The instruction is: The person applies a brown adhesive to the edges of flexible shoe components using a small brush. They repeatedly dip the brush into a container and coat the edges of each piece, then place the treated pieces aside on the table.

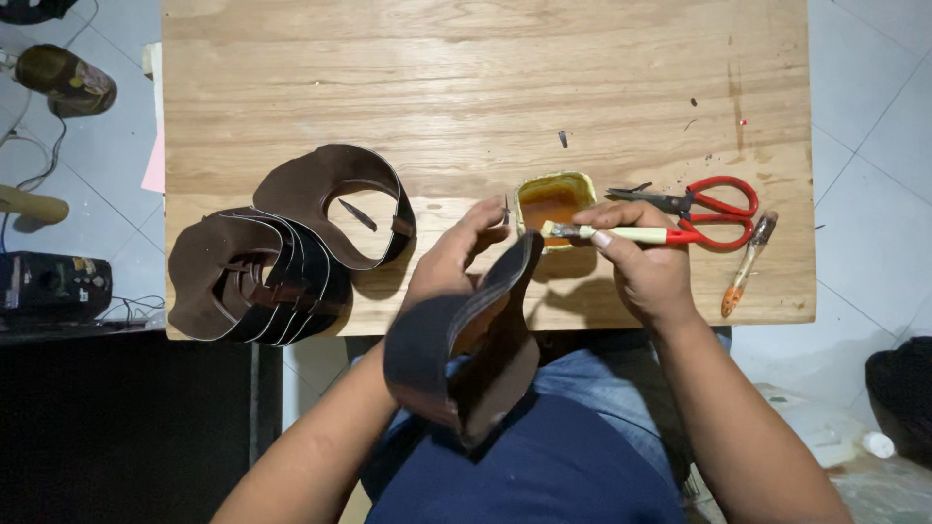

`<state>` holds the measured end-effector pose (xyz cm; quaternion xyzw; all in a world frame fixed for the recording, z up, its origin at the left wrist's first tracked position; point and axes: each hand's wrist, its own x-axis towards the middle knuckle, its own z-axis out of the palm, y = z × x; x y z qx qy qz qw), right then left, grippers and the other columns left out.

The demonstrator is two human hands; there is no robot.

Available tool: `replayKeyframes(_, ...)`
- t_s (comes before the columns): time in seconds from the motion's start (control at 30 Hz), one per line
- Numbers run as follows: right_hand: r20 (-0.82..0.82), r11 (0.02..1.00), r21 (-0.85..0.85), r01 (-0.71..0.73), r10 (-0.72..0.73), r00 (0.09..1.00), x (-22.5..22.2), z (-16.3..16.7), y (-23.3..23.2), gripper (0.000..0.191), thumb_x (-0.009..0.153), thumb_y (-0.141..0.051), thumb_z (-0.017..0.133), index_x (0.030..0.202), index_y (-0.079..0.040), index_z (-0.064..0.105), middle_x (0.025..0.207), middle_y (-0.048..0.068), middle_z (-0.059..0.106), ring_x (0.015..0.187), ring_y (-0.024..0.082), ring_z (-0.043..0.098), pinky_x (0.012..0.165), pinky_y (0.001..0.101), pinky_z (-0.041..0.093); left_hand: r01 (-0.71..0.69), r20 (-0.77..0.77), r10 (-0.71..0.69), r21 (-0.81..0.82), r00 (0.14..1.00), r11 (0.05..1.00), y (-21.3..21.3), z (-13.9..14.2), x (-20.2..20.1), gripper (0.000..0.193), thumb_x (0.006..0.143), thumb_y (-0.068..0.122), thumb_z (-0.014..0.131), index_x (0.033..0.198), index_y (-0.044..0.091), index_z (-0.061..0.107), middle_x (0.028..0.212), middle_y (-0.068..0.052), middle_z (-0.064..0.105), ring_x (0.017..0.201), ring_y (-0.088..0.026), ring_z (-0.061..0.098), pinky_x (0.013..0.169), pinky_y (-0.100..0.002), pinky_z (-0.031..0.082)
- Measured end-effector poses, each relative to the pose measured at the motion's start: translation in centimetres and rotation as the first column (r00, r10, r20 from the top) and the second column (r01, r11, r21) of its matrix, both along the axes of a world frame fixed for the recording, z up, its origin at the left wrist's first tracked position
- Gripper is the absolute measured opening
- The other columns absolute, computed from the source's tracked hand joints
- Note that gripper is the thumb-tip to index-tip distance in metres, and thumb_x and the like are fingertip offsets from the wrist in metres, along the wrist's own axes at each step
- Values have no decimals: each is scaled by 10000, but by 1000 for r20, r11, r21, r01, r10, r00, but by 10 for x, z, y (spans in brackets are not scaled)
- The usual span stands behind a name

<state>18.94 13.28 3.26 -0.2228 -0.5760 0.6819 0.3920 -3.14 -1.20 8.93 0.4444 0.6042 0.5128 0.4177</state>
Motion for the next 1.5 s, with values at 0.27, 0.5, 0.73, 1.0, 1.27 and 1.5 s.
replayKeyframes(0.27, -25, 963, -264, 52, -61, 998, -5, 7, -1, 113, 954, 2, 629, 1062, -21, 607, 1153, 185, 698, 1072, 271, 682, 986, 441, 573, 28, 346, 68, -264, 936, 964, -14, -39, 0, 275, 1008, 180, 566, 797, 30, 658, 706, -1, 581, 614, -87, 503, 542, -256, 425)
replayKeyframes(0.5, 10, 985, -165, -60, 63, 998, -7, 2, -4, 151, 936, 39, 658, 1067, -22, 615, 1211, 176, 701, 1154, 232, 649, 1067, 386, 505, 0, 665, 213, -306, 715, 952, -7, -38, 11, 251, 954, 121, 609, 714, 52, 588, 585, 2, 491, 466, -109, 389, 428, -296, 303)
replayKeyframes(0.73, 130, 994, 106, -10, -4, 991, -7, 13, -9, 138, 967, 23, 644, 1082, -45, 608, 1216, 136, 706, 1172, 187, 653, 1078, 335, 517, 51, 433, 91, -305, 897, 951, -4, -34, 11, 309, 996, 200, 572, 753, 12, 607, 628, -1, 525, 538, -112, 457, 486, -308, 376)
replayKeyframes(1.0, 118, 974, 217, 59, -86, 989, -6, 11, -8, 111, 1011, -1, 649, 1110, -10, 599, 1212, 141, 701, 1145, 180, 663, 1045, 325, 540, 27, 232, -9, -74, 973, 997, -3, -41, 4, 267, 979, 214, 511, 1037, 2, 665, 904, -11, 687, 842, -134, 627, 767, -340, 533)
replayKeyframes(1.27, 292, 921, 128, 368, -390, 873, 8, 1, -9, 183, 1043, -79, 662, 1170, 53, 655, 1036, 175, 729, 862, 191, 733, 798, 332, 622, -20, 149, 59, -254, 987, 967, -15, -38, -6, 251, 950, 198, 555, 857, 0, 677, 736, -34, 663, 702, -142, 611, 652, -333, 514)
replayKeyframes(1.5, 121, 964, -131, 230, -215, 969, 18, 3, -21, 153, 1015, -62, 660, 1123, 43, 634, 1039, 179, 699, 825, 242, 727, 742, 380, 624, 191, -572, -101, 101, 814, 976, -18, -34, -12, 210, 767, 66, 676, 963, -10, 681, 768, -51, 596, 633, -125, 565, 576, -317, 459)
